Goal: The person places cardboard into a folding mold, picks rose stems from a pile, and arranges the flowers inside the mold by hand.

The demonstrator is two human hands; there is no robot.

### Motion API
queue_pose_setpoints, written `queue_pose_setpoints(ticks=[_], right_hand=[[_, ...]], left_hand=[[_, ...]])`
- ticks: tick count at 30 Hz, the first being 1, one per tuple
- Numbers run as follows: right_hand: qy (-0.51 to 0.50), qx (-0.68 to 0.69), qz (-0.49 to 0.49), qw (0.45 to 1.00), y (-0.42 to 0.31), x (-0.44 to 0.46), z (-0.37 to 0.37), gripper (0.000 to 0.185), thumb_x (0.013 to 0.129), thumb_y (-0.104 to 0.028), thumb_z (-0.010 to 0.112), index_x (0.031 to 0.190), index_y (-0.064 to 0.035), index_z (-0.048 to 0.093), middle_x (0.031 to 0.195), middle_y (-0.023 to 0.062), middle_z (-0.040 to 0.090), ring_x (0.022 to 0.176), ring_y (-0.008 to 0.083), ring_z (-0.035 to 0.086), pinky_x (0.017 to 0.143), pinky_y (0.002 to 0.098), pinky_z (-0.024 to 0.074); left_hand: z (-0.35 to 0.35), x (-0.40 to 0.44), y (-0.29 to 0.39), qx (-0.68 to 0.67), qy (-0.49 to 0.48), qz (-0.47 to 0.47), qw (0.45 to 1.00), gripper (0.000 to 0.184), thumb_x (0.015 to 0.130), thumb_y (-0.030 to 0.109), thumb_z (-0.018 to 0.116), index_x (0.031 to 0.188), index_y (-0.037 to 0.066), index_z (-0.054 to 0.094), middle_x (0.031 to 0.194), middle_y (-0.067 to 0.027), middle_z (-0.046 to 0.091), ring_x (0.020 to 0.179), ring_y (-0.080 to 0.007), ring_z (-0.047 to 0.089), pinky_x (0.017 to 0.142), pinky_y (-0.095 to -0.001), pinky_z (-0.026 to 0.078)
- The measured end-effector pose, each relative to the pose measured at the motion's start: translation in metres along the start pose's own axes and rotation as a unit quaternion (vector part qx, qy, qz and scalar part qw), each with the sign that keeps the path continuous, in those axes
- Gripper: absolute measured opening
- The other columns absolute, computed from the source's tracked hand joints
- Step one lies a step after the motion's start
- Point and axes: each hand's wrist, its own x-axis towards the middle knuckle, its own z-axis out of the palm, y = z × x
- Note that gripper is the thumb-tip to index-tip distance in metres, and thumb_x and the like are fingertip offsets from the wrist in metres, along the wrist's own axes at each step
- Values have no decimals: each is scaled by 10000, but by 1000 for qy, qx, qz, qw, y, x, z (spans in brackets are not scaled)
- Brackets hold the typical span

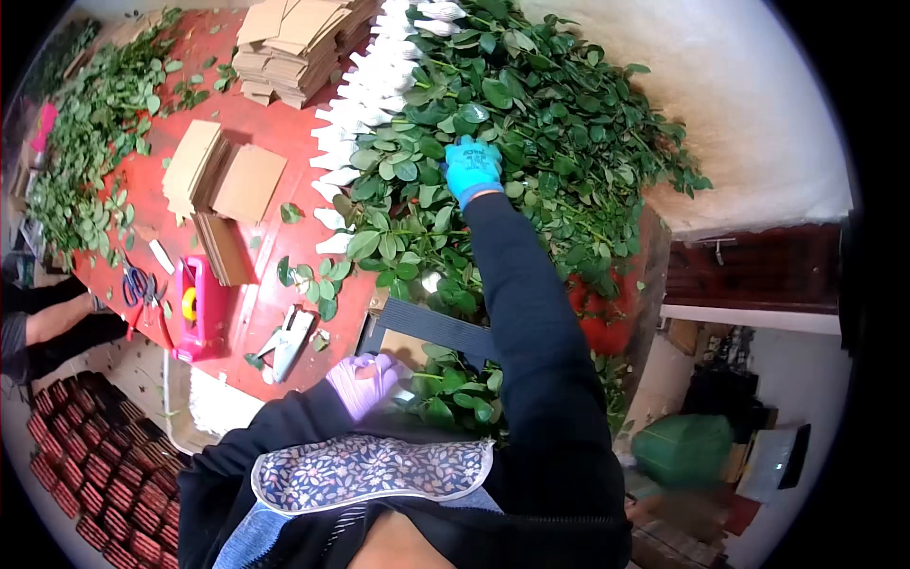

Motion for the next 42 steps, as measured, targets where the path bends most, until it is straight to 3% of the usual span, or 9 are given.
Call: queue_pose_setpoints(ticks=[4, 8, 13, 17, 21, 23, 31, 33, 42], right_hand=[[92, 133, -128, 978, 16, -63, -22, 138, 880, -244, 644, 952, -133, 609, 744, 130, 643, 748, 354, 647, 661, 485, 473], [211, 86, -232, 946, 8, -175, -112, 175, 802, -147, 656, 965, -136, 593, 788, 62, 593, 726, 289, 608, 639, 429, 463], [137, 96, -307, 937, -24, -315, -172, 354, 740, -223, 589, 1081, -137, 634, 838, 29, 544, 730, 193, 577, 671, 398, 445], [-68, 136, -253, 955, -10, -342, -141, 276, 767, -179, 586, 1027, -89, 610, 766, 73, 561, 682, 288, 584, 610, 435, 436], [-96, 282, -146, 943, 30, -357, -30, 168, 836, -114, 629, 1003, -99, 642, 764, 120, 636, 685, 336, 631, 598, 451, 488], [-99, 201, -142, 964, 33, -359, -9, 140, 859, -146, 616, 993, -121, 645, 768, 111, 652, 709, 323, 647, 615, 440, 489], [-155, 202, -85, 963, 46, -349, 2, 212, 843, -140, 632, 1050, -111, 664, 765, 122, 647, 681, 357, 630, 608, 456, 490], [-146, 198, -85, 966, 47, -353, 0, 266, 813, -117, 644, 1078, -110, 663, 798, 112, 657, 698, 340, 636, 616, 443, 490], [-165, 139, -103, 971, 41, -368, 0, 365, 705, -91, 666, 1070, -106, 659, 855, 116, 638, 791, 338, 633, 695, 453, 497]], left_hand=[[12, -4, -3, -39, 12, -9, 999, 560, 718, 124, 741, 1233, 31, 542, 1098, -130, 578, 978, -318, 631, 820, -388, 548], [7, -2, 2, -38, 10, 0, 999, 567, 716, 110, 737, 1244, 44, 541, 1129, -125, 566, 991, -322, 626, 828, -389, 548], [3, -7, -2, -27, -8, -28, 999, 516, 784, 116, 695, 1271, 58, 535, 1175, -138, 559, 973, -321, 630, 813, -379, 548], [13, -13, -8, -120, -12, -61, 991, 492, 831, 129, 662, 1302, 84, 527, 1195, -142, 560, 934, -298, 643, 795, -364, 554], [34, -9, -16, -338, -19, -166, 926, 469, 879, 142, 629, 1334, 110, 519, 1216, -145, 561, 895, -275, 657, 776, -349, 560], [0, -12, -3, 24, 48, 15, 998, 459, 866, 177, 663, 1303, 100, 546, 1182, -154, 557, 907, -272, 656, 773, -357, 558], [-1, -4, -1, -23, -91, -102, 990, 644, 697, 146, 802, 1295, 73, 576, 1308, -163, 489, 1043, -342, 616, 857, -405, 545], [-6, -5, 0, 69, 11, -10, 998, 636, 692, 142, 804, 1279, 78, 569, 1397, -178, 455, 1039, -350, 631, 859, -400, 555], [-11, 2, -7, -29, -50, -1, 998, 685, 648, 113, 798, 1283, 95, 541, 1452, -144, 440, 1075, -327, 638, 863, -406, 557]])
